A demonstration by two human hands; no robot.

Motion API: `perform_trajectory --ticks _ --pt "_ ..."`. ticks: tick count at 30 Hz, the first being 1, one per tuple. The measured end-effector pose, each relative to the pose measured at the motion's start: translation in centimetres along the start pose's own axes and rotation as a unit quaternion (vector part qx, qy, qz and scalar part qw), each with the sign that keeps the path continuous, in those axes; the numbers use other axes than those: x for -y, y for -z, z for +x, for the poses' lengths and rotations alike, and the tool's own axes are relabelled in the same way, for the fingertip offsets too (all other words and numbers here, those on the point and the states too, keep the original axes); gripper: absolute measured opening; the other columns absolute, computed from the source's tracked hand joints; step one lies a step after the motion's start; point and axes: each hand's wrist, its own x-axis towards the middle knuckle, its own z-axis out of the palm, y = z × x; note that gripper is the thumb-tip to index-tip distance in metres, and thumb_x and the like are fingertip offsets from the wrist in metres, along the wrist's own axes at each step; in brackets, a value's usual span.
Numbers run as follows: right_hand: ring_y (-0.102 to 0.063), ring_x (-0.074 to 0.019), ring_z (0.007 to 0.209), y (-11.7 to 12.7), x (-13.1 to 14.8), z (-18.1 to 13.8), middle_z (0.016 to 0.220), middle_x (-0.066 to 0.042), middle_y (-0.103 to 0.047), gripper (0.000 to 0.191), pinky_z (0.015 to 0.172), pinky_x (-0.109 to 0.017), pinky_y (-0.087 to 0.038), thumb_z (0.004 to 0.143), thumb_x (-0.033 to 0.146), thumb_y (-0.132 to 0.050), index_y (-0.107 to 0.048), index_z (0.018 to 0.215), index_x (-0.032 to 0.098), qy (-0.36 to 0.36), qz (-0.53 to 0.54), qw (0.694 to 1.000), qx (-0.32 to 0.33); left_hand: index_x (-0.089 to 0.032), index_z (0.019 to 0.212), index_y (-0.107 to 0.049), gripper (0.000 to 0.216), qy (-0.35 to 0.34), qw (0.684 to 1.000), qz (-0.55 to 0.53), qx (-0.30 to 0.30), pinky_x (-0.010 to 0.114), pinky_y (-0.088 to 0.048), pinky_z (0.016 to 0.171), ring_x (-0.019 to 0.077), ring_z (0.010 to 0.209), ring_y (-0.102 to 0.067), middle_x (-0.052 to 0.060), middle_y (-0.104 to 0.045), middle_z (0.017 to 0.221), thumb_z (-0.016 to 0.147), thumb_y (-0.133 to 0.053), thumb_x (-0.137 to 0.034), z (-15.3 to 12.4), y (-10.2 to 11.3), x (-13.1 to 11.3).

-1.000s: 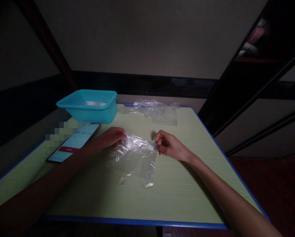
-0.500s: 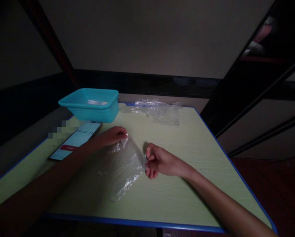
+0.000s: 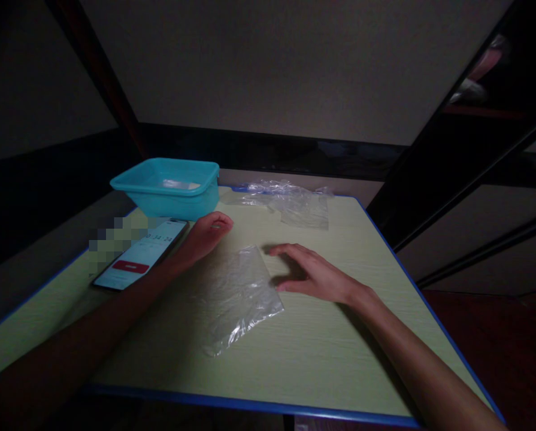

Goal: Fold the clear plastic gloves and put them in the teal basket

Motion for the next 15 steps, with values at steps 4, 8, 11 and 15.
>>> perform_trajectory --ticks 4,8,11,15 --pt "-0.025 -0.0337 0.133 -1.0 -1.2 1.1 0.146 -0.016 -0.028 0.097 0.108 -0.055 -0.015 0.063 0.054 -0.072 -0.024 0.140 0.020 0.015 -0.049 0.997 0.066 -0.019 0.066 -0.049 0.007 0.036 0.999 -0.009 -0.033 0.028 -0.046 0.072 0.0176 0.077 -0.058 0.001 -0.060 0.074 0.070 -0.043 -0.018 0.1 0.3 0.6" --pt "-0.005 -0.0352 0.137 -1.3 -1.6 2.1 0.150 -0.016 -0.015 0.113 0.107 -0.059 0.001 0.056 0.060 -0.072 -0.014 0.144 0.020 -0.001 -0.099 0.988 0.120 -0.018 0.066 -0.050 0.007 0.052 0.998 -0.014 -0.043 0.027 -0.046 0.071 0.0169 0.077 -0.058 0.000 -0.060 0.074 0.068 -0.043 -0.016 0.1 0.2 0.5" --pt "0.000 -0.0337 0.137 -1.1 -1.3 2.6 0.151 -0.017 -0.012 0.117 0.107 -0.057 0.003 0.055 0.062 -0.071 -0.012 0.145 0.017 -0.009 -0.116 0.982 0.148 -0.018 0.066 -0.050 0.008 0.050 0.998 -0.016 -0.041 0.026 -0.046 0.072 0.0166 0.079 -0.058 0.001 -0.061 0.076 0.068 -0.044 -0.014 0.1 0.1 0.3" --pt "0.004 -0.0324 0.137 -0.9 -0.9 2.8 0.151 -0.016 -0.009 0.119 0.107 -0.056 0.006 0.056 0.063 -0.070 -0.007 0.145 0.016 -0.019 -0.130 0.976 0.175 -0.019 0.066 -0.049 0.007 0.049 0.998 -0.017 -0.039 0.027 -0.046 0.072 0.0168 0.079 -0.058 0.001 -0.060 0.076 0.067 -0.044 -0.013 0.1 0.1 0.3"
